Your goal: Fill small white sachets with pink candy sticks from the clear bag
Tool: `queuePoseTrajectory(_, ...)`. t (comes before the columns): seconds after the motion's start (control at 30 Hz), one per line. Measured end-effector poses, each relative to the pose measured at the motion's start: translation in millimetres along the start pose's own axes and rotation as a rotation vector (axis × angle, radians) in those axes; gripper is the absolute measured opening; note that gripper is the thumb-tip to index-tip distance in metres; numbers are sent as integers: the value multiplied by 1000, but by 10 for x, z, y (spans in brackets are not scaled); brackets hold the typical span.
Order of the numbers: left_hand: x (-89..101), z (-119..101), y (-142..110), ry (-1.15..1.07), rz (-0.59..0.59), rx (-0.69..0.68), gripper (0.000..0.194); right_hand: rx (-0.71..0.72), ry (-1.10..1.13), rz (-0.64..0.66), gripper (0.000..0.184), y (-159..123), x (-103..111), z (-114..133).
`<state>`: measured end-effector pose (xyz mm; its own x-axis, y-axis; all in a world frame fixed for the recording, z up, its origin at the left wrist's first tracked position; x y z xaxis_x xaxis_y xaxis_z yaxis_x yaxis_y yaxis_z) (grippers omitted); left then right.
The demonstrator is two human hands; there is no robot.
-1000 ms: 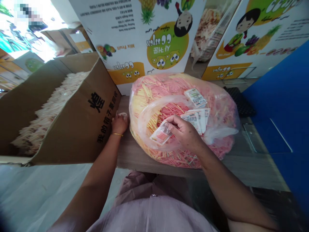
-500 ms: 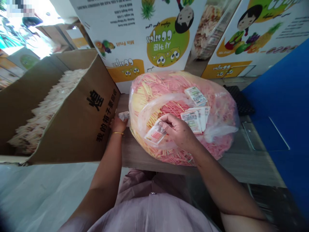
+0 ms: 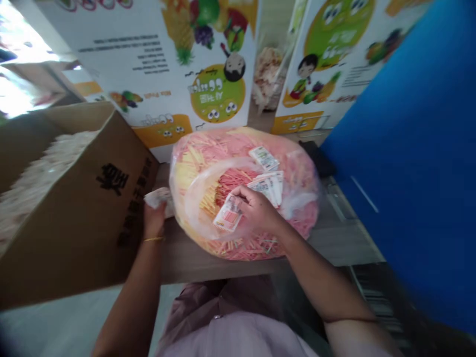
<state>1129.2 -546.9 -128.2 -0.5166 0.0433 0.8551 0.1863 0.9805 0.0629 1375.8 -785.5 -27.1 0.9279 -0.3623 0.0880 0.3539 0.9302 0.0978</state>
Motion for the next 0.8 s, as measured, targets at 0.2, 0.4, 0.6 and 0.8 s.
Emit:
queuePoseTrajectory(0.2,641,-259,-239,-823,-90,62,44,-38,54,-28,18,52,256,17)
queuePoseTrajectory(0.4,764,-1359,-1016,-920,190,-229,50,-29,120,107,13,62,-101,116)
queuePoseTrajectory(0.6,-68,-1678,-1263,-1176,723,70,49,-80,-109,85,23,65,188,52)
queuePoseTrajectory(0.8,-308,-1672,-1290,-1167,791,244,38,49,-245,-87,21,204,708,66)
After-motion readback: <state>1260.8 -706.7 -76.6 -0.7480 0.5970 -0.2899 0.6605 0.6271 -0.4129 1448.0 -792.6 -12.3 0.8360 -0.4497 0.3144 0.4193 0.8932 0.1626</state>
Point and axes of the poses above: each hand's wrist, its own y-axis towards the middle knuckle, its own x-axis out of the back of the hand, z = x × y, the point moved 9 cm from there along y, towards the middle knuckle, and after that the axes turned 14 degrees about y, right-handed, at the moved point
